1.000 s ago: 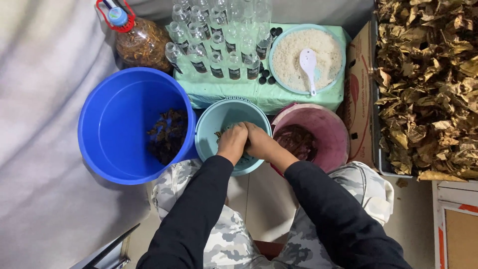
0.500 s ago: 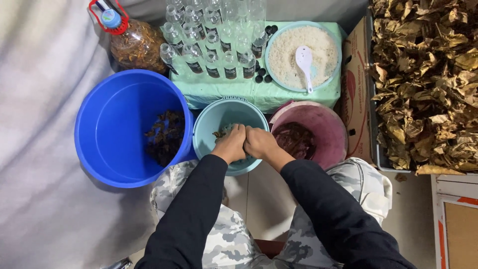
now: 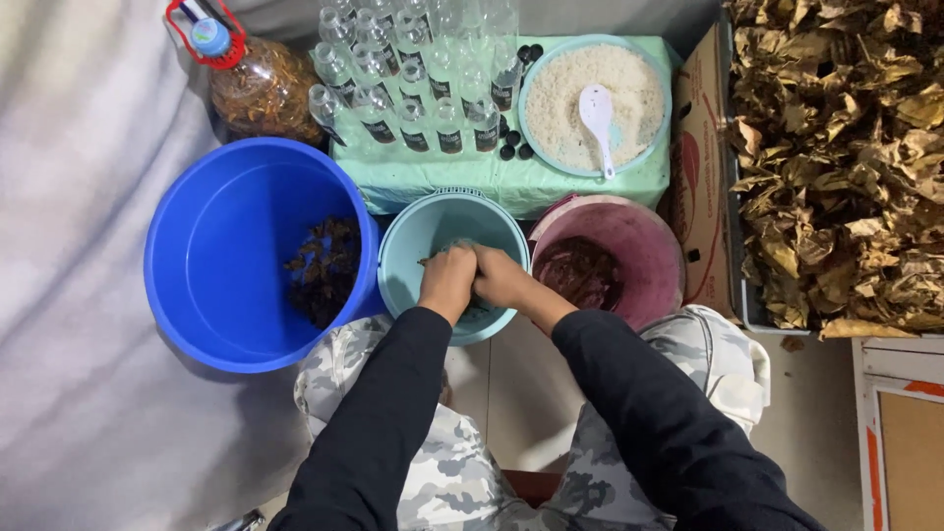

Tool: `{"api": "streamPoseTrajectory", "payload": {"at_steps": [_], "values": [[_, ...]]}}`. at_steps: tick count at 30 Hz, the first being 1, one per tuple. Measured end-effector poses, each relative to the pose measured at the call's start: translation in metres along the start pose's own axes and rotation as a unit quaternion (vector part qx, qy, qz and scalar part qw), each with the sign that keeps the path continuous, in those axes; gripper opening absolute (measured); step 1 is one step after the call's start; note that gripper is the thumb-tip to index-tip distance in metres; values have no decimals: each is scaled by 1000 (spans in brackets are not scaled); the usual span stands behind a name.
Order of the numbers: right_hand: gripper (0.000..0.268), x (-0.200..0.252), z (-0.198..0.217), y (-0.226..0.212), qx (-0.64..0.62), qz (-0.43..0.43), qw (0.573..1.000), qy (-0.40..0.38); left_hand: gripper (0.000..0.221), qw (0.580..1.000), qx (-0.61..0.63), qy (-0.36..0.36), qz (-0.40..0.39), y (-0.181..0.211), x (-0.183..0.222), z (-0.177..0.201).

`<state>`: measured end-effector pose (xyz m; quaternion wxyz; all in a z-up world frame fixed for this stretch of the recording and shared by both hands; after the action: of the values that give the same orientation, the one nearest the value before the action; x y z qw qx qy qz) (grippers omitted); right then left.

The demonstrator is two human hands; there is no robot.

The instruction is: Picking up dried leaves from a large pile and mixing them with other materials in buckets.

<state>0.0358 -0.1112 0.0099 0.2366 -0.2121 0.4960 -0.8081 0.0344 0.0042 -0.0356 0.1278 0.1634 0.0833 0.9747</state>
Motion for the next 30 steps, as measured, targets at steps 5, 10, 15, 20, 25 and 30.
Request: {"api": "streamPoseTrajectory", "payload": {"at_steps": [5,10,15,20,25,30], "values": [[41,-3,-9,18,41,37,998,-24,28,998,-57,22,24,-2,2,10],[40,-2,-1,11,148,0,988,41,25,1000,-19,15,8,-2,5,7],[57,-5,-4,28,201,-7,978,58,18,1000,11,18,-1,0,9,12],[52,-3,-11,33,142,-41,987,67,9,999,-33,41,4,4,11,13],[23,-4,-16,42,-31,18,997,65,18,999,40,27,-6,14,20,37],[25,-3,-27,47,-243,116,958,99,37,994,99,4,-55,17,23,43]]}}
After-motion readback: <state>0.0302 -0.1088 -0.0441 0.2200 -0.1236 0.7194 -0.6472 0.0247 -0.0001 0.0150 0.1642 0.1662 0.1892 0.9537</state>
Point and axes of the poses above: each hand's wrist, its own x-axis away from the middle knuckle, its own z-axis out of the back of the hand, y = z × x, the point moved 3 cm from there along -x, towards the middle knuckle, and after that the axes turned 4 degrees about z, right-handed, at the moved point
